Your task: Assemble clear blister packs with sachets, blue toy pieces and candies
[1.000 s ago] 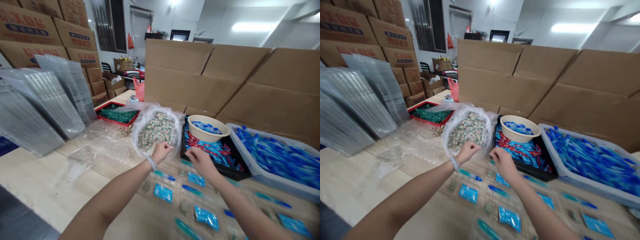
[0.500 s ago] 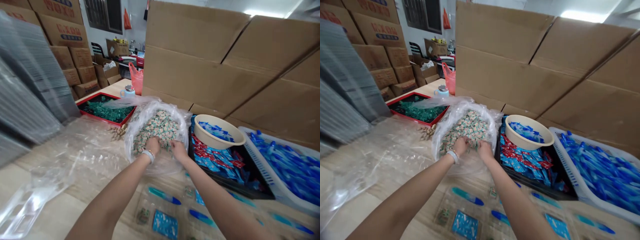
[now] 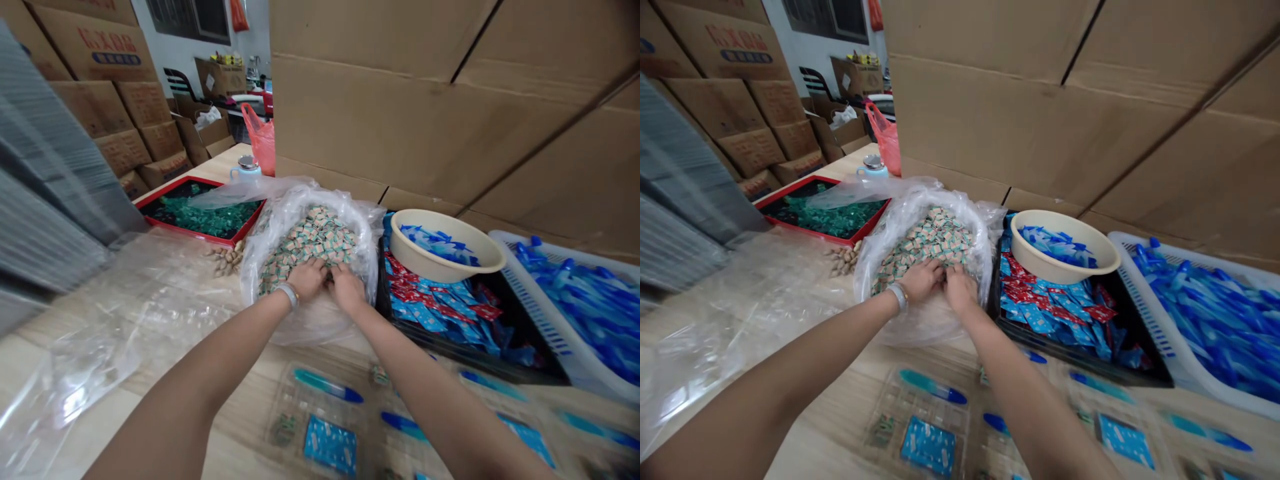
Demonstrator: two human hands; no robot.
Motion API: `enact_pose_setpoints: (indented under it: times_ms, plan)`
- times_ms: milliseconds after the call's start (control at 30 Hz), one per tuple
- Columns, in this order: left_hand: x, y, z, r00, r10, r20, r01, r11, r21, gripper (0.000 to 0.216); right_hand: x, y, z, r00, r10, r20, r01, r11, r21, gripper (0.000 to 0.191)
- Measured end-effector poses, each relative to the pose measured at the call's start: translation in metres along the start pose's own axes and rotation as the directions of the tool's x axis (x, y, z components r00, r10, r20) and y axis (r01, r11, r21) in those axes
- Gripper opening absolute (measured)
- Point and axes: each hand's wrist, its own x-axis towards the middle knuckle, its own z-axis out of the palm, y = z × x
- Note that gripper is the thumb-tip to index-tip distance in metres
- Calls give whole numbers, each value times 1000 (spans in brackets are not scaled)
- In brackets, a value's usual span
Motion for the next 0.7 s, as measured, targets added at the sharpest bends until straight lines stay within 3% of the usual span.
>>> enact_pose_setpoints:
  times_ms: [267,400,533,600,700]
  plan:
    - [0,-3,3,998,16,61,-13,999,-42,25,0,5,-7,996,-55,63,50,996,78,20]
    - [-27,3,-6,994,52,97,-40,992,-119,25,-20,0,-9,982,-154,106,141,982,122,16]
    - [-58,7,-15,991,70,115,-29,944,-328,25,-40,-2,-8,952,-266,148,227,944,239,13]
    - [-67,6,-18,996,20,84,18,900,-435,27,-45,0,-7,950,-271,156,213,927,309,15]
    - [-74,7,-22,986,-154,61,164,854,-495,27,-46,5,-5,963,-218,159,140,907,396,21]
